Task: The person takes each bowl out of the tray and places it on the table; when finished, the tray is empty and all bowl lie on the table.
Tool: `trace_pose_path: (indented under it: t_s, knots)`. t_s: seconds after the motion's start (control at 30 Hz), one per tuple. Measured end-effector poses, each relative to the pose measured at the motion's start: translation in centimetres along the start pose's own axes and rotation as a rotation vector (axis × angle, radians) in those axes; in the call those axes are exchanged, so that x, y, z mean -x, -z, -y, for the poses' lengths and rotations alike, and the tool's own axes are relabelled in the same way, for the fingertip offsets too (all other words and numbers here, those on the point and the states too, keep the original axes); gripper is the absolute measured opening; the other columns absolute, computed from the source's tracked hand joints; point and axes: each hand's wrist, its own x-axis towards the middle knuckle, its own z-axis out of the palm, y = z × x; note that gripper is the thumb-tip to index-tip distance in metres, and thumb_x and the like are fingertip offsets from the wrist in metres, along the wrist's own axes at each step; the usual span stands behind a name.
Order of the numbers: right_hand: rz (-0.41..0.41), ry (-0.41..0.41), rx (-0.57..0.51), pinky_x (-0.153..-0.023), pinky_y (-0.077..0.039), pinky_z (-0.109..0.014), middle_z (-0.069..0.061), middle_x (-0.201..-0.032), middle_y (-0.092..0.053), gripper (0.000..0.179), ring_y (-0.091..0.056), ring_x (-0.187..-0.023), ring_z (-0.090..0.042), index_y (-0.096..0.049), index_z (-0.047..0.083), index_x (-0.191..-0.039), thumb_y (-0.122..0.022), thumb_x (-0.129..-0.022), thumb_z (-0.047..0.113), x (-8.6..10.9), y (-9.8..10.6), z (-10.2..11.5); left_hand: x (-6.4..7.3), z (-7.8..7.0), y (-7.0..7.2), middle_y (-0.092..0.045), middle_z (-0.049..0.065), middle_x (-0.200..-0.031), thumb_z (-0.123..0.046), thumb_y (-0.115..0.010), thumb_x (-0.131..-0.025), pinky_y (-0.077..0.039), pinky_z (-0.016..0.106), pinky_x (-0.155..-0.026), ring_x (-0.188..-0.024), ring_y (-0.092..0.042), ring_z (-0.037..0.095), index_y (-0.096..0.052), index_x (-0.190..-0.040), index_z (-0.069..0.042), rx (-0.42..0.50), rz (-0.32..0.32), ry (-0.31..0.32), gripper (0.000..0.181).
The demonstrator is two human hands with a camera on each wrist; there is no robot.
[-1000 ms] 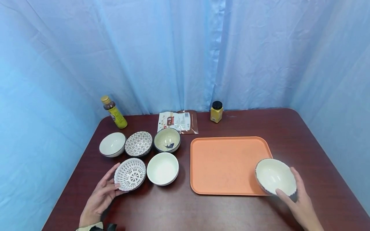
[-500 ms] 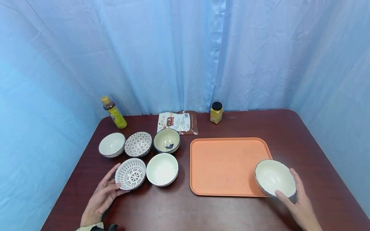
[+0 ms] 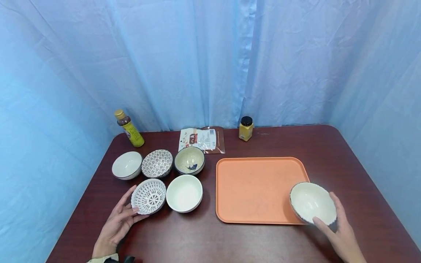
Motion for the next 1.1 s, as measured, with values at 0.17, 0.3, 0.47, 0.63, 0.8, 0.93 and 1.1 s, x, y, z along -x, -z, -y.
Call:
trace_pose_path:
  t_s: [0.17,0.3,0.47,0.63,0.8,0.93,1.1]
  knots:
    - [-0.01,0.007,-0.005,-0.113,0.003,-0.081,-0.021,-0.167,0.016,0.09,0.018,-0.153,-0.04,0.015,0.02,-0.161,-0.051,-0.102,0.037,0.1,0.0,-0.1,-0.1,0.0,-0.6,-0.06,0.0,-0.132,0.007,-0.051,-0.095,-0.061,0.037,-0.088,-0.109,-0.069,0.017,-0.01,-0.162,-0.021,-0.116,-0.088,0.033,0.083]
    - [-0.011,0.008,-0.002,-0.113,0.002,-0.081,-0.021,-0.167,0.017,0.09,0.017,-0.153,-0.041,0.015,0.021,-0.161,-0.051,-0.102,0.037,0.1,0.0,-0.3,-0.4,-0.1,-1.2,-0.063,-0.001,-0.124,0.001,-0.055,-0.096,-0.062,0.038,-0.084,-0.098,-0.072,0.015,-0.006,-0.163,-0.019,-0.245,-0.191,0.079,0.085]
    - [-0.014,0.004,-0.005,-0.112,0.001,-0.082,-0.02,-0.167,0.017,0.09,0.015,-0.152,-0.045,0.015,0.022,-0.161,-0.051,-0.102,0.036,0.1,0.1,-0.4,-0.5,-0.4,-1.8,-0.059,0.012,-0.131,-0.004,-0.059,-0.095,-0.062,0.038,-0.08,-0.092,-0.073,0.014,-0.013,-0.162,-0.02,-0.38,-0.32,0.119,0.083]
    - [-0.009,-0.005,-0.014,-0.111,0.0,-0.082,-0.018,-0.167,0.017,0.09,0.016,-0.152,-0.044,0.016,0.023,-0.16,-0.051,-0.102,0.037,0.1,0.1,-0.4,-0.2,-1.4,-2.0,-0.035,0.033,-0.153,-0.005,-0.059,-0.097,-0.062,0.032,-0.077,-0.094,-0.071,0.008,-0.013,-0.162,-0.017,-0.46,-0.373,0.106,0.081]
    - [-0.008,0.009,-0.019,-0.112,0.001,-0.082,-0.015,-0.168,0.017,0.09,0.018,-0.153,-0.038,0.015,0.024,-0.161,-0.052,-0.102,0.037,0.1,0.0,-0.6,0.3,-2.9,-2.3,-0.032,0.032,-0.155,-0.008,-0.059,-0.098,-0.062,0.027,-0.074,-0.091,-0.069,0.002,-0.015,-0.162,-0.016,-0.553,-0.41,0.094,0.079]
    - [-0.011,0.033,-0.02,-0.113,0.002,-0.081,-0.015,-0.168,0.016,0.089,0.017,-0.154,-0.034,0.014,0.024,-0.161,-0.052,-0.102,0.035,0.2,-0.1,-0.5,0.5,-4.6,-2.7,-0.034,0.029,-0.155,-0.006,-0.06,-0.098,-0.061,0.023,-0.075,-0.084,-0.068,0.0,-0.015,-0.162,-0.016,-0.659,-0.453,0.078,0.079]
    - [-0.019,0.034,-0.025,-0.113,0.002,-0.081,-0.016,-0.168,0.016,0.089,0.017,-0.154,-0.034,0.014,0.024,-0.161,-0.052,-0.102,0.035,0.3,0.0,-0.4,0.3,-6.9,-4.0,-0.034,0.024,-0.158,-0.009,-0.06,-0.098,-0.059,0.018,-0.078,-0.083,-0.066,-0.008,-0.015,-0.162,-0.019,-0.846,-0.475,0.051,0.079]
